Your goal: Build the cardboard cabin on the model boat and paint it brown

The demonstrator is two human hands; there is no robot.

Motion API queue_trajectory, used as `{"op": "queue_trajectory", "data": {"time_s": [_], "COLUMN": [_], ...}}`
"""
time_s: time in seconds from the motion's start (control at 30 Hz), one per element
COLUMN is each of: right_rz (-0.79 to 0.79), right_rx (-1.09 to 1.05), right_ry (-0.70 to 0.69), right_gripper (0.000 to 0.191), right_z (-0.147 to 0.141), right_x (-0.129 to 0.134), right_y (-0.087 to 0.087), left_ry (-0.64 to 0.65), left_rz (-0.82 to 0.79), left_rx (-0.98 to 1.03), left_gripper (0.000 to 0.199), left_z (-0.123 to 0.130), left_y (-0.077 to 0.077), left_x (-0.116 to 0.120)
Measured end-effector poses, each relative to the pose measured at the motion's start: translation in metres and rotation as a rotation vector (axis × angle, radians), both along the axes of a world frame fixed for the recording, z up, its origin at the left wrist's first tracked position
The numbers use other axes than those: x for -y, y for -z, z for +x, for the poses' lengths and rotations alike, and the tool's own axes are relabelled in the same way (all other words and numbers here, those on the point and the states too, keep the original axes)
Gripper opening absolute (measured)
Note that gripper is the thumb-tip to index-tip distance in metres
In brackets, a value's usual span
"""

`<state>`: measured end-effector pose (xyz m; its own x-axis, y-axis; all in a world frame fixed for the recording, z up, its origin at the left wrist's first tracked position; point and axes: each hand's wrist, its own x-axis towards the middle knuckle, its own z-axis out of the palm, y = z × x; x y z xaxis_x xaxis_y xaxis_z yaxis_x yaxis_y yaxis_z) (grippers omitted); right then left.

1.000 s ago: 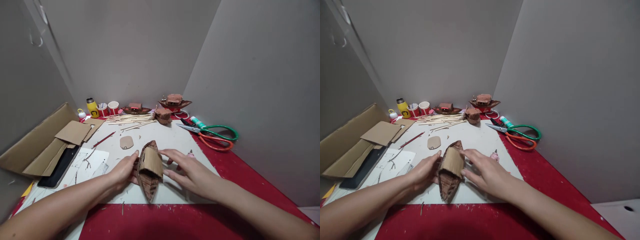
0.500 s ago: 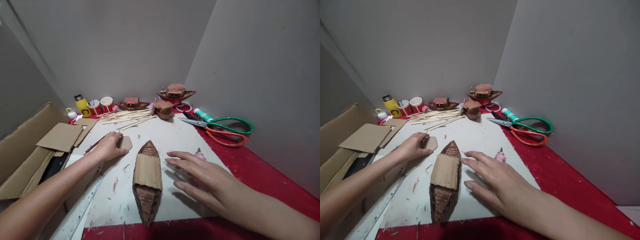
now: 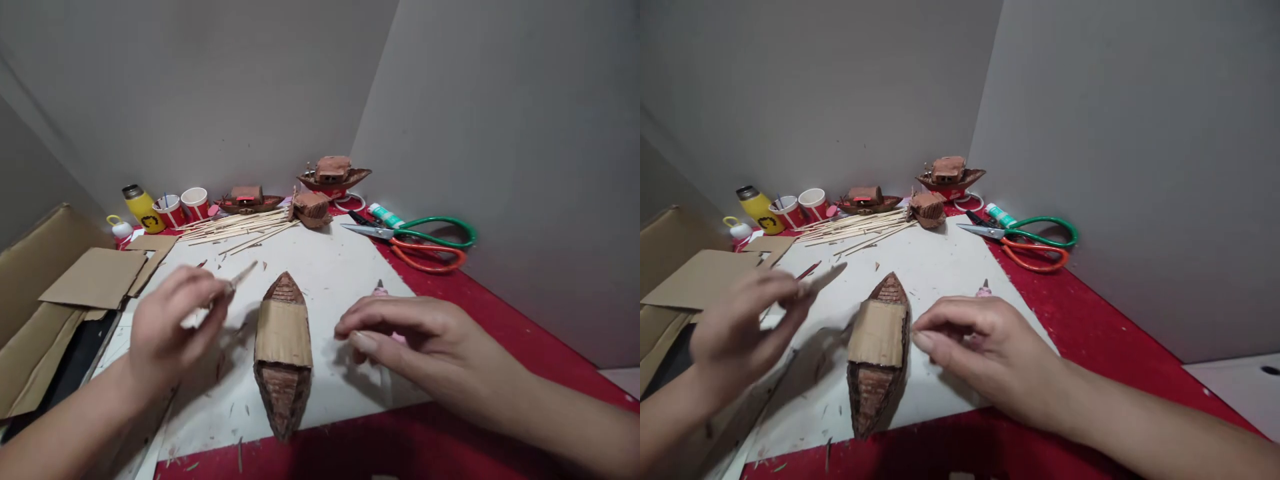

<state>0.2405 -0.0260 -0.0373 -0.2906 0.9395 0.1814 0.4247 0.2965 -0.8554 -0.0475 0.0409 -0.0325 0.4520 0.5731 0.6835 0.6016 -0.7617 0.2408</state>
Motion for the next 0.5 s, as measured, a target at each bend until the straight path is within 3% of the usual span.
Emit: {"op": "queue_trajectory", "data": {"time_s": [0.1, 0.13, 0.17, 0.23, 0.37, 0.5], "right_rz": [-0.464, -0.575, -0.653, -0.729, -0.713, -0.667], "right_rx": [-0.318, -0.397, -0.453, -0.501, -0.493, -0.415], "right_ry": [-0.121, -0.155, -0.168, -0.145, -0.05, -0.056], "right_gripper": [0.046, 0.048, 0.048, 0.045, 0.041, 0.036], "right_z": [-0.02, -0.027, -0.032, -0.039, -0.036, -0.028], "right_x": [-0.001, -0.003, -0.004, -0.006, -0.006, -0.002], "right_y": [-0.006, -0.006, -0.005, -0.002, 0.005, 0.005], "left_ry": [0.125, 0.215, 0.303, 0.34, 0.421, 0.272], "left_rz": [0.224, 0.4, 0.526, 0.589, 0.298, -0.258], "left_rx": [-0.242, -0.249, -0.274, -0.286, -0.236, 0.135], "left_gripper": [0.019, 0.021, 0.018, 0.017, 0.025, 0.042], "left_z": [0.009, 0.011, 0.013, 0.015, 0.012, 0.013], "left_y": [0.0, 0.004, 0.009, 0.018, 0.021, 0.007], "left_x": [0.041, 0.049, 0.053, 0.054, 0.045, 0.04]}}
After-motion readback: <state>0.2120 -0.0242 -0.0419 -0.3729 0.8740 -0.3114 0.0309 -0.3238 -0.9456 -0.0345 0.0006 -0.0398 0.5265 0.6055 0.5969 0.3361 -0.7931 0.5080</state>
